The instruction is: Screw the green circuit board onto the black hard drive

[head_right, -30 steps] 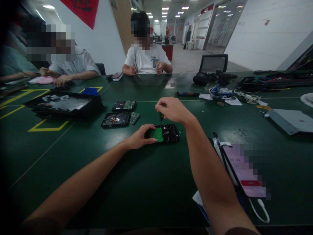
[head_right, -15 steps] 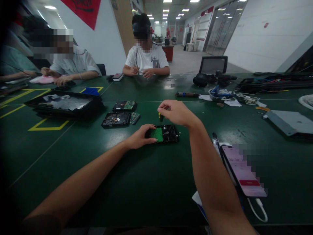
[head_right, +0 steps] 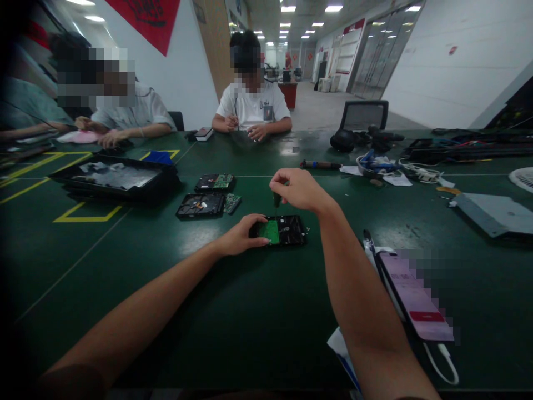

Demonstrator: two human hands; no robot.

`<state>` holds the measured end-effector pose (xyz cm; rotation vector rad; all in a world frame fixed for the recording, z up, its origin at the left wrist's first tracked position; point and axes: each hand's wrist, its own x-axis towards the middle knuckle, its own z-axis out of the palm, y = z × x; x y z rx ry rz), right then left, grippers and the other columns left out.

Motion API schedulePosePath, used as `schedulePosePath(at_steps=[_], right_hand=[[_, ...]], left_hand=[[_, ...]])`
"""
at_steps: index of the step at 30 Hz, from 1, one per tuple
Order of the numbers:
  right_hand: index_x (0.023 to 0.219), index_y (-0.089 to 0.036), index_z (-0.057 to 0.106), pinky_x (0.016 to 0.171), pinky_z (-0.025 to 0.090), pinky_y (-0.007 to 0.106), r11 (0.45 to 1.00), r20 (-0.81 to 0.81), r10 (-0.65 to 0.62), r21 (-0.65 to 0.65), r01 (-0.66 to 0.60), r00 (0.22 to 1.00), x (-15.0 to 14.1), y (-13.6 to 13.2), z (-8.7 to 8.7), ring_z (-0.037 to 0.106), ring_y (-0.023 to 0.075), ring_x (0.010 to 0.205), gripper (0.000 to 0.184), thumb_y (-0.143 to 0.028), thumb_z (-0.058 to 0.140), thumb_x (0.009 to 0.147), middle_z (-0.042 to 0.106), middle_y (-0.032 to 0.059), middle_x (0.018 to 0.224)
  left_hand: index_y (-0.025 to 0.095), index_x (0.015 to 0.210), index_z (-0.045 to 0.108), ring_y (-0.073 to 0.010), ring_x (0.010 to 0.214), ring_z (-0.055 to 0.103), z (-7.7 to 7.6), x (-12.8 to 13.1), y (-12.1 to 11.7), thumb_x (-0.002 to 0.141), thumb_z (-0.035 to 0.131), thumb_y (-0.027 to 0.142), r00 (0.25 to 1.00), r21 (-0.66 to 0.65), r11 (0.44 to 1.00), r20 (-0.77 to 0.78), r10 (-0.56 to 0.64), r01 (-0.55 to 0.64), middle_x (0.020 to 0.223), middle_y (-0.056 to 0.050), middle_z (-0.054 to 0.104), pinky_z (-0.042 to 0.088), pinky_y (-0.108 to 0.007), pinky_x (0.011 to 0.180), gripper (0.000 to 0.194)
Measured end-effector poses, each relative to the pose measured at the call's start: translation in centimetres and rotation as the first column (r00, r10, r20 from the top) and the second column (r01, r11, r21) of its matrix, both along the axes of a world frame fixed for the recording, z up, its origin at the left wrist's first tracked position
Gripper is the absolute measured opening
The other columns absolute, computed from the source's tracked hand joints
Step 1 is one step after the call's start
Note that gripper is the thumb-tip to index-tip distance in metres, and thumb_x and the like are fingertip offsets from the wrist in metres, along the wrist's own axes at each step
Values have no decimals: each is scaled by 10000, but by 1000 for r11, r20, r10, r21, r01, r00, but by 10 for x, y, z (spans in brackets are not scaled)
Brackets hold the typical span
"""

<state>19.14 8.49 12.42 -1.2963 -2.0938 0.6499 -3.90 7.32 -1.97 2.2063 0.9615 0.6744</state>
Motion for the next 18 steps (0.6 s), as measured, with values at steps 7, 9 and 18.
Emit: schedulePosePath(at_steps=[7, 9, 18], right_hand=[[933, -212, 703, 574, 449, 307, 1000, -72, 26, -7, -27, 997, 11, 8, -9, 605, 133, 585, 313, -508, 605, 902, 697, 36, 809], [929, -213, 704, 572, 447, 306, 1000, -90, 23, -10, -24, 996, 13, 8, -10, 613, 142, 599, 333, -533, 627, 884, 690, 33, 789], [927, -206, 700, 618, 473, 327, 1000, -95, -3, 0, 3, 995, 16, 0, -11, 619, 143, 614, 331, -528, 636, 885, 696, 44, 835]], left_hand=[[237, 1338, 519, -310, 1337, 456, -1, 0, 2, 789, 760, 494, 1000, 7, 1000, -4, 3, -3, 1418, -119, 511, 375, -503, 1145, 652], [237, 1333, 523, -313, 1340, 456, 0, 0, 1, 785, 765, 492, 1000, 1, 1000, -3, 3, -3, 1423, -120, 508, 377, -502, 1144, 651], [240, 1338, 517, -306, 1345, 457, 0, 0, 1, 794, 763, 488, 1000, -17, 1000, -2, 5, -5, 1437, -119, 499, 382, -509, 1144, 647]])
